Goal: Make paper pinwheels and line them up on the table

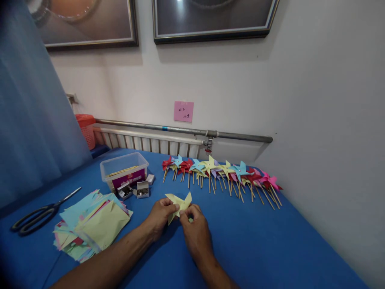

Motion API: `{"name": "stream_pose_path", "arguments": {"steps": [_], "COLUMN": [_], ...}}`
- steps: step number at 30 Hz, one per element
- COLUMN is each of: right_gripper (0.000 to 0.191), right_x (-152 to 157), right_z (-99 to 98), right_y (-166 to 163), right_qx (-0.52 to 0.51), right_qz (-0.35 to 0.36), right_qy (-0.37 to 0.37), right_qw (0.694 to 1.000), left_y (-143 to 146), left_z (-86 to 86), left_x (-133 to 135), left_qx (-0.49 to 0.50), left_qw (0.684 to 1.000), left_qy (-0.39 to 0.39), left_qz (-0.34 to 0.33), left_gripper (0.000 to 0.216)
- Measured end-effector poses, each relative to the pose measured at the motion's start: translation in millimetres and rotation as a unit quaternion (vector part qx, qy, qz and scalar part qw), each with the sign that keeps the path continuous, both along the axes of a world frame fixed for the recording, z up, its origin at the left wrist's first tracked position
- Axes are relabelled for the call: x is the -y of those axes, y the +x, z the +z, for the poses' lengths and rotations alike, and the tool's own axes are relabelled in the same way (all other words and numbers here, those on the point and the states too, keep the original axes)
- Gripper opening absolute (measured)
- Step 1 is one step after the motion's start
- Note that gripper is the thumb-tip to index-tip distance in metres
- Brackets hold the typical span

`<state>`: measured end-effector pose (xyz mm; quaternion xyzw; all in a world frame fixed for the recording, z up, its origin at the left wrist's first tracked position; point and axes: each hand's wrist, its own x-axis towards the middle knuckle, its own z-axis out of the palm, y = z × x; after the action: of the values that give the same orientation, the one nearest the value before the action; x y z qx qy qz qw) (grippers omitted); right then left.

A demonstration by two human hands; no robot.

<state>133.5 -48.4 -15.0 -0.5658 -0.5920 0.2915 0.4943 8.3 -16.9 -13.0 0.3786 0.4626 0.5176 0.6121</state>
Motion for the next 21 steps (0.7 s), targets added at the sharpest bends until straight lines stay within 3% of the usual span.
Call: {"name": "stream_pose_path", "arguments": {"steps": [13,21], "right_gripper": [0.028,0.026], "right_x": [-0.7,1.5], "right_z": [2.6,4.4], "right_y": [2.1,-0.4], "right_qx": [-0.017,-0.014], "right_qz": [-0.025,-0.018], "right_qy": [-0.058,-0.037], "right_qw": [0.998,0.999], "left_y": [0.6,-0.1], "left_z": [11.5,11.9], "left_x": [5.0,4.2], "left_qx": [-0.036,-0.034], "left_qw": [0.999,0.999], "left_qy": [-0.005,-0.004], "left_qz": [-0.009,-0.001], "left_gripper": [0.027,0.024]}}
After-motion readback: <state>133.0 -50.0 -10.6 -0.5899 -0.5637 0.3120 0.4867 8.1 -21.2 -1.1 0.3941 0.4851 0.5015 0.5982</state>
